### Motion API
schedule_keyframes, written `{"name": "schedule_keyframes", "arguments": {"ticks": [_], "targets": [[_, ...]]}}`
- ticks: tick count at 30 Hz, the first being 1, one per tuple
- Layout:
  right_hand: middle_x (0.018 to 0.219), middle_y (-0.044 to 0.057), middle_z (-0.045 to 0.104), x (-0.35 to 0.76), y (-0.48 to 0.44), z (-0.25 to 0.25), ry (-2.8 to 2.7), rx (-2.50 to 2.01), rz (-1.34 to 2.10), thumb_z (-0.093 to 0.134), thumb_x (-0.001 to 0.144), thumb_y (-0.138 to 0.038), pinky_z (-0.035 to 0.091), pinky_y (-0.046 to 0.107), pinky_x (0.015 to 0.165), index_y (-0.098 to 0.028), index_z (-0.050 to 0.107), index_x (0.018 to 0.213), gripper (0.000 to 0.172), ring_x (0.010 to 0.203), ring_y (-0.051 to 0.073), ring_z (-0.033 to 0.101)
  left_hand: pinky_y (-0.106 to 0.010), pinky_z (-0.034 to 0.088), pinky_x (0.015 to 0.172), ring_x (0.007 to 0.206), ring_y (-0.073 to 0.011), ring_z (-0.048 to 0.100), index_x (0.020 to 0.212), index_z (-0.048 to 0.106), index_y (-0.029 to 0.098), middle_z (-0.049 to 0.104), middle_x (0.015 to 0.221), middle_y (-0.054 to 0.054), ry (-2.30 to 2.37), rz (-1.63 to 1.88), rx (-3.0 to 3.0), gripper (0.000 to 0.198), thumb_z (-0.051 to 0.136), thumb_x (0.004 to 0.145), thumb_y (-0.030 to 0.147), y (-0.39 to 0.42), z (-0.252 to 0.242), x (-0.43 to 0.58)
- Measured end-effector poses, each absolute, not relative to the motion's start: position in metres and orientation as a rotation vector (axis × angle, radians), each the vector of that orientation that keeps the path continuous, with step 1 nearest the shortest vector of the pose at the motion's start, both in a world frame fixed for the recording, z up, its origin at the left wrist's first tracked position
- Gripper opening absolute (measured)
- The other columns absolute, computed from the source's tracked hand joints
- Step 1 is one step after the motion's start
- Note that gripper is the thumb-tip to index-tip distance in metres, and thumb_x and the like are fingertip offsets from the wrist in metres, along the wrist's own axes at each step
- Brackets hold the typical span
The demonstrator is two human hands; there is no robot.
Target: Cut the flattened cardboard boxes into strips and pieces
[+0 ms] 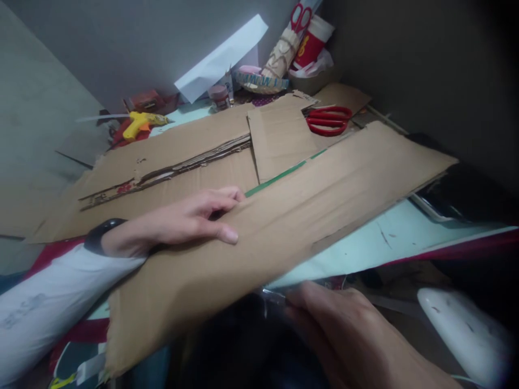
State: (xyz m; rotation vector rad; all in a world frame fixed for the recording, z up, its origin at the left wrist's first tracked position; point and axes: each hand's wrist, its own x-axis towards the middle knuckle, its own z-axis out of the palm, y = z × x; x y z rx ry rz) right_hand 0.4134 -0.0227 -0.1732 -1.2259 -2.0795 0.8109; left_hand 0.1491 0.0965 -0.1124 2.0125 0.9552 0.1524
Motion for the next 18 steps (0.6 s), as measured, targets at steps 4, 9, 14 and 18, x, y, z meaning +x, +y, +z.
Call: {"name": "schedule_keyframes", "arguments": {"ticks": [4, 9, 14, 18], "targets": [[0.079, -0.003, 0.074, 0.407, -0.024, -0.177, -2.16, -1.098, 0.879, 0.05, 0.095, -0.038, 0.056, 0.026, 0.062, -0.034, 0.069, 0.103, 0.021, 0.06, 0.016, 0.066, -0.027, 0.04, 0.087, 0.096, -0.0196, 0.053, 0.082, 0.061, 0.022, 0.053, 0.102, 0.001, 0.955, 0.173, 1.985, 0.016, 0.067, 0.086, 0.036, 0.097, -0.114, 0.148], [0.084, -0.002, 0.075, 0.42, -0.035, -0.195, -2.183, -1.051, 0.784, 0.052, 0.094, -0.036, 0.056, 0.023, 0.057, -0.034, 0.068, 0.114, 0.025, 0.06, 0.015, 0.068, -0.027, 0.039, 0.087, 0.095, -0.0184, 0.052, 0.082, 0.059, 0.021, 0.051, 0.1, 0.001, 0.893, 0.165, 1.998, 0.015, 0.066, 0.088, 0.033, 0.098, -0.113, 0.15], [0.089, 0.003, 0.075, 0.426, -0.038, -0.196, -2.253, -1.106, 0.795, 0.055, 0.092, -0.036, 0.057, 0.022, 0.059, -0.029, 0.066, 0.117, 0.028, 0.071, 0.018, 0.071, -0.027, 0.036, 0.091, 0.099, -0.0177, 0.05, 0.083, 0.056, 0.021, 0.049, 0.103, 0.001, 0.878, 0.152, 2.032, 0.017, 0.066, 0.088, 0.034, 0.097, -0.113, 0.151], [0.086, -0.001, 0.073, 0.413, -0.037, -0.186, -2.274, -1.187, 0.873, 0.056, 0.093, -0.035, 0.056, 0.022, 0.056, -0.035, 0.063, 0.122, 0.03, 0.067, 0.017, 0.07, -0.028, 0.036, 0.09, 0.098, -0.0178, 0.05, 0.082, 0.056, 0.021, 0.049, 0.101, 0.002, 0.905, 0.166, 2.025, 0.016, 0.066, 0.088, 0.033, 0.097, -0.114, 0.15]]}}
